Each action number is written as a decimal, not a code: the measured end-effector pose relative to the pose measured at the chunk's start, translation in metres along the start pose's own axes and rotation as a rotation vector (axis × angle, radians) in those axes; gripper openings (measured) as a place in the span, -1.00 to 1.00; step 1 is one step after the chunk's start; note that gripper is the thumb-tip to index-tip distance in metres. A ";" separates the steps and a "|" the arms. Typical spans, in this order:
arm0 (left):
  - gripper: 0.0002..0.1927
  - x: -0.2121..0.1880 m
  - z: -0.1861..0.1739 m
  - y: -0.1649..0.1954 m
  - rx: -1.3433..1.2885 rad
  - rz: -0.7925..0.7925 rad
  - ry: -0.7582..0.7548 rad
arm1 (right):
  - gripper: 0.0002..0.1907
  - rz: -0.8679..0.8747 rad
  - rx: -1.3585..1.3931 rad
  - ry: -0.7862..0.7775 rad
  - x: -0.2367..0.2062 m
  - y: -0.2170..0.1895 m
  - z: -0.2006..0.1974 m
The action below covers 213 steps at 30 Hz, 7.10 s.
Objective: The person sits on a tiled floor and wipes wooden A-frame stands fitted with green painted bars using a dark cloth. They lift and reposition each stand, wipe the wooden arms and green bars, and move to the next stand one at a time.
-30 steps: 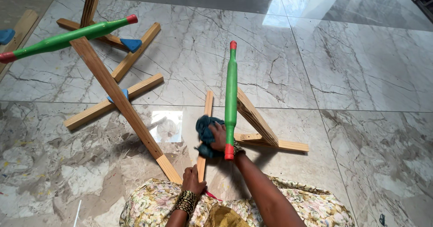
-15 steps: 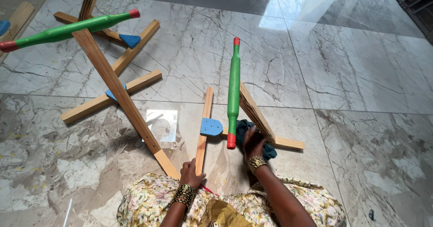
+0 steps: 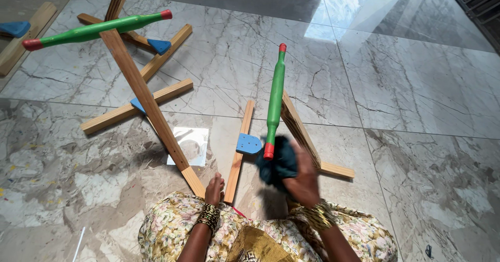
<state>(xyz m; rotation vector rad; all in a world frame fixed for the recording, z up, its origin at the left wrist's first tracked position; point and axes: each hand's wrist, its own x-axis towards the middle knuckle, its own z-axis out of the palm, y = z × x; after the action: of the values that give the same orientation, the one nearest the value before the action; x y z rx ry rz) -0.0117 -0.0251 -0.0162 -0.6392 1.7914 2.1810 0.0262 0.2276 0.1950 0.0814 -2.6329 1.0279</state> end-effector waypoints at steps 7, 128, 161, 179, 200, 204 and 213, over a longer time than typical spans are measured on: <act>-0.04 0.005 -0.003 0.003 -0.206 -0.032 0.056 | -0.23 -0.715 -0.202 1.071 -0.026 0.004 -0.054; -0.67 0.019 0.260 0.420 1.624 0.691 0.041 | -0.32 -0.209 0.124 0.137 0.080 0.129 0.020; -0.50 -0.190 0.066 0.368 1.376 0.874 0.047 | -0.29 -0.064 0.103 0.039 0.068 0.128 0.029; -0.34 -0.006 0.248 0.383 1.715 0.806 0.083 | -0.34 -0.062 0.150 0.072 0.068 0.118 0.023; -0.27 0.039 0.068 0.241 -0.223 0.146 -0.424 | -0.33 -0.069 0.113 0.076 0.066 0.106 0.018; -0.30 -0.018 0.053 0.161 -0.504 0.070 -0.533 | -0.31 -0.054 0.107 0.083 0.069 0.103 0.020; -0.35 -0.023 0.166 0.243 -0.543 0.408 -0.775 | -0.34 -0.103 0.123 0.045 0.062 0.146 0.035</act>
<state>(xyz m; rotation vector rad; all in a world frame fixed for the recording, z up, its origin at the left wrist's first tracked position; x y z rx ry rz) -0.1310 0.0862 0.2294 0.5060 0.9788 2.6570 -0.0660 0.3163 0.0946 0.2164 -2.4948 1.1420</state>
